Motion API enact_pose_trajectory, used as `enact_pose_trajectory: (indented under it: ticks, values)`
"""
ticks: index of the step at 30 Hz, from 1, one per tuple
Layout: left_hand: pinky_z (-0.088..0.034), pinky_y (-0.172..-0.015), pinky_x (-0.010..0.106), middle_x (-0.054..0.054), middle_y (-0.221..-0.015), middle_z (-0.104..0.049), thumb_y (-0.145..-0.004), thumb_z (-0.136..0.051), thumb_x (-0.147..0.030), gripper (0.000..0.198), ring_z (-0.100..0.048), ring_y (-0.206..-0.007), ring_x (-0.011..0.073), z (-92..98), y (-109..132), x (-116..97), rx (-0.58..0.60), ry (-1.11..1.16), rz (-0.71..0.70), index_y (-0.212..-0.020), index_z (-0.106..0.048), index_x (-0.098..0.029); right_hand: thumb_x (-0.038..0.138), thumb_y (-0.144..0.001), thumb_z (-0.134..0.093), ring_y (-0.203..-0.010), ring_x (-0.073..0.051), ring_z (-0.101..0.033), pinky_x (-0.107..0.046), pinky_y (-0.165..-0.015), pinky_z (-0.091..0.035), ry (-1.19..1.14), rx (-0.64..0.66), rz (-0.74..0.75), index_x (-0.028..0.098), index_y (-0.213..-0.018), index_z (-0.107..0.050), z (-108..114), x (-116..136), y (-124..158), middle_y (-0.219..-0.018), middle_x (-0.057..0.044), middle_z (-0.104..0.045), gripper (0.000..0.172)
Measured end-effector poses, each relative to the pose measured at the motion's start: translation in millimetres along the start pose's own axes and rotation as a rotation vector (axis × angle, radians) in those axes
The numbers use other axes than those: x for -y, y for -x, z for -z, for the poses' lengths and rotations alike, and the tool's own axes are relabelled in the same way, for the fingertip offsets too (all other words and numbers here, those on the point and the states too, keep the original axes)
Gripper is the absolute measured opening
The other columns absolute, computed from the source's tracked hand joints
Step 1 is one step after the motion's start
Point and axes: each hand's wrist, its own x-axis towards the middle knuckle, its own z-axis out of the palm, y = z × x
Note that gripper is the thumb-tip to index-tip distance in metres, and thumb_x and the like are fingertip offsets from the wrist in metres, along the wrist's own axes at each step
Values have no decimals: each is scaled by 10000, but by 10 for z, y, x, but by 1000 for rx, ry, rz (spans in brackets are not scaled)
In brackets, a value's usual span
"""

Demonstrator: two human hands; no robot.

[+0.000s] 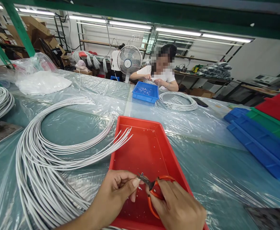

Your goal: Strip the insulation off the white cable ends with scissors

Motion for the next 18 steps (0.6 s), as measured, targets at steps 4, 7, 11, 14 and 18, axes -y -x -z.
enact_pose_trajectory:
  ticks: [4, 7, 11, 14, 18]
  values:
    - [-229, -467, 212, -24, -508, -481, -851, -485, -372, 366, -326, -473, 81, 8, -9, 13, 5, 23, 0, -613, -592, -115, 336, -898, -422, -420, -126, -484, -269, -473, -274, -10, 12, -6, 156, -617, -613, -16, -9, 40, -442, 2, -554, 384]
    - [-237, -467, 209, -21, -509, -501, -839, -515, -350, 315, -338, -466, 78, 15, -9, 23, 14, 47, 22, -688, -638, -102, 282, -871, -472, -433, -119, -462, -248, -484, -310, -197, 25, -44, 164, -618, -587, -15, -4, 60, -460, 7, -547, 302]
    - [-271, -489, 212, -7, -519, -536, -824, -542, -347, 287, -396, -489, 90, 9, -6, 28, -2, 79, 46, -821, -682, -96, 282, -777, -580, -428, -98, -404, -212, -456, -359, -546, 85, -407, 187, -539, -515, 12, 33, -6, -465, 25, -470, 265]
    - [-313, -522, 218, 8, -535, -565, -799, -573, -347, 279, -453, -522, 105, -15, -5, 32, -30, 74, 44, -814, -681, -90, 322, -719, -625, -443, -117, -492, -205, -441, -413, -771, 177, -686, 179, -587, -590, 26, 41, -71, -500, 9, -556, 198]
    - [-327, -499, 218, 24, -547, -586, -743, -622, -349, 267, -426, -507, 107, -60, 8, 53, -117, -28, 30, -764, -677, -89, 282, -652, -678, -519, -161, -589, -214, -471, -461, -1068, 279, -807, 190, -671, -673, 28, 50, -88, -584, -14, -656, 94]
